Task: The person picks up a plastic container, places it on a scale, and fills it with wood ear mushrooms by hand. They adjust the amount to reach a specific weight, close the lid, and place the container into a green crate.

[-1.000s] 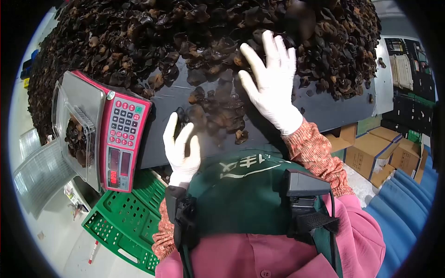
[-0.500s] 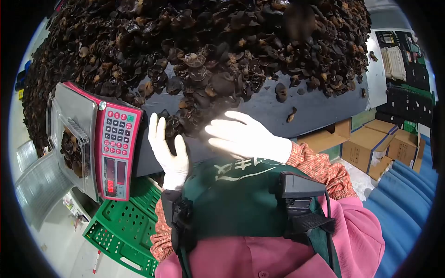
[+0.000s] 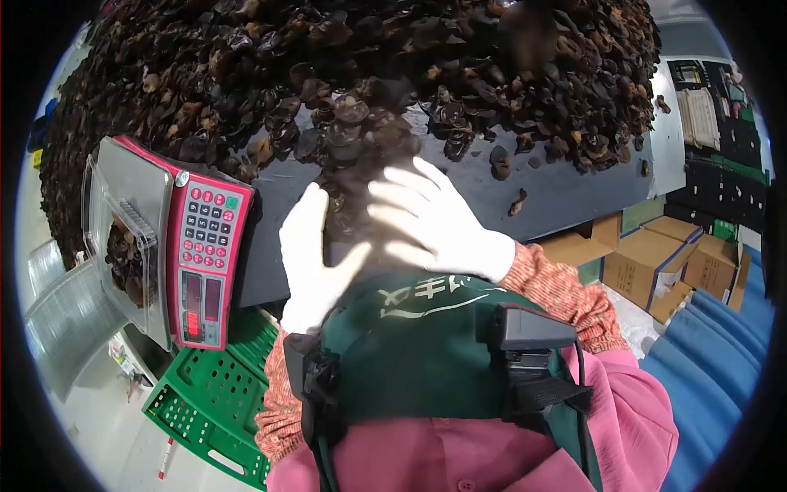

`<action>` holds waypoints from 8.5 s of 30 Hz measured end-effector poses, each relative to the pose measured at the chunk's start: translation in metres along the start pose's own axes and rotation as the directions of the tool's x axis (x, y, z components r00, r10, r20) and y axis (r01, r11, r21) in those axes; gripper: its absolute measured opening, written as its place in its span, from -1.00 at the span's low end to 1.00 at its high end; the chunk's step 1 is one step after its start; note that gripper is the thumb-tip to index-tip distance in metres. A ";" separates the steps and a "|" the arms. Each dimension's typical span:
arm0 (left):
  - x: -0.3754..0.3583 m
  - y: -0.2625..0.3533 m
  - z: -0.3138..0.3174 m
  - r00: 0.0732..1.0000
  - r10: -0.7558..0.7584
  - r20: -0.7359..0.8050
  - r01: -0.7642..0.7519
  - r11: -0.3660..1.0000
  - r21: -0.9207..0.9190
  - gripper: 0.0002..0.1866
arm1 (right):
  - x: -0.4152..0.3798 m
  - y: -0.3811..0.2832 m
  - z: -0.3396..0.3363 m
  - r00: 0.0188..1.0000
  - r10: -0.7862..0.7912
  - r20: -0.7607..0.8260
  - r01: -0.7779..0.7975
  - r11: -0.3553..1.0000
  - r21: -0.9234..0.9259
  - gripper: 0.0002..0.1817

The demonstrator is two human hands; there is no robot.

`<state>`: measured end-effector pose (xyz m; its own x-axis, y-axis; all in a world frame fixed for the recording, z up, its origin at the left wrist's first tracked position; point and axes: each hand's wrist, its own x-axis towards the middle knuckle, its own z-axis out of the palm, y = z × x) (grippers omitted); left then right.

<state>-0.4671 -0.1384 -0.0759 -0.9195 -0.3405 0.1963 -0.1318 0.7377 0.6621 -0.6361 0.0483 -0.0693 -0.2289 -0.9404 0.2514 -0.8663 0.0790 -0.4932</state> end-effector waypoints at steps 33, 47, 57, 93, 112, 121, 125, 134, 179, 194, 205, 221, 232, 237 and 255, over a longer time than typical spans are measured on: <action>0.048 0.039 -0.013 0.998 -0.059 -0.037 0.041 0.930 -0.366 -0.08 | 0.041 -0.029 -0.048 0.922 0.376 -0.096 -0.304 0.854 0.423 -0.32; -0.004 -0.008 -0.227 0.760 -0.191 -0.621 0.219 0.975 -0.031 -0.15 | 0.293 -0.149 0.011 0.915 -0.372 -0.157 0.400 0.784 0.474 -0.43; -0.022 -0.063 -0.225 0.767 -0.278 -0.578 0.510 0.811 0.287 -0.08 | 0.315 -0.135 0.002 0.954 -0.289 -0.077 0.281 0.779 0.561 -0.72; -0.090 -0.051 -0.208 0.344 -0.627 -0.699 0.511 0.749 -0.421 -0.48 | 0.228 -0.062 -0.048 0.924 -0.349 0.159 0.314 0.926 0.208 -0.88; -0.088 -0.049 -0.204 0.517 -0.814 -0.267 0.201 0.418 -0.886 -0.61 | 0.446 -0.095 0.067 0.927 -0.070 0.368 -0.372 -0.050 0.927 -0.34; -0.088 -0.048 -0.213 0.530 -0.835 -0.146 0.222 0.303 -0.927 -0.60 | 0.335 -0.094 -0.004 0.808 -0.028 0.589 -0.392 0.720 0.572 -0.56; -0.100 -0.067 -0.199 0.514 -0.849 -0.124 0.192 0.254 -0.948 -0.63 | 0.311 -0.086 0.011 0.760 0.010 0.650 -0.588 0.435 0.682 -0.65; -0.083 -0.076 -0.197 0.540 -0.822 -0.180 0.089 0.268 -0.959 -0.63 | 0.301 -0.093 0.017 0.759 0.074 0.646 -0.625 0.361 0.693 -0.74; -0.547 0.013 -0.172 -0.439 -0.880 -0.184 0.223 0.092 -0.971 -0.63 | 0.173 -0.121 -0.006 0.875 0.007 0.484 -0.456 0.349 0.819 -0.66; -0.462 -0.011 -0.095 0.413 -0.802 -0.432 0.883 0.236 0.406 -0.10 | 0.143 -0.110 -0.009 0.872 0.068 0.485 -0.476 0.356 0.805 -0.70; -0.207 0.012 -0.469 0.529 0.029 -0.848 0.720 0.514 0.467 -0.47 | 0.127 -0.088 -0.034 0.868 0.170 0.467 -0.495 0.381 0.781 -0.72; -0.127 -0.192 -0.532 0.680 -0.441 -0.585 0.729 0.321 0.605 -0.47 | -0.055 0.010 -0.088 0.583 0.812 0.011 -0.379 0.260 0.888 -0.60; -0.144 -0.176 -0.567 0.677 -0.479 -0.559 0.720 0.271 0.639 -0.54 | -0.040 -0.008 -0.088 0.565 0.823 0.051 -0.561 0.339 0.755 -0.66; -0.116 -0.137 -0.569 0.781 -0.364 -0.508 0.620 0.351 0.702 -0.56 | -0.051 -0.004 -0.084 0.520 0.851 -0.076 -0.543 0.398 0.739 -0.66; -0.027 -0.003 -0.173 0.992 0.080 -0.098 -0.013 0.835 0.550 -0.27 | 0.006 -0.032 0.010 0.970 0.242 -0.029 -0.231 0.950 0.211 -0.57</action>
<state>-0.3782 -0.2319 0.0420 -0.8866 -0.3356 0.3183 -0.3014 0.9411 0.1530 -0.6056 0.0369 -0.0605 -0.4442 -0.8835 0.1485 -0.6761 0.2219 -0.7026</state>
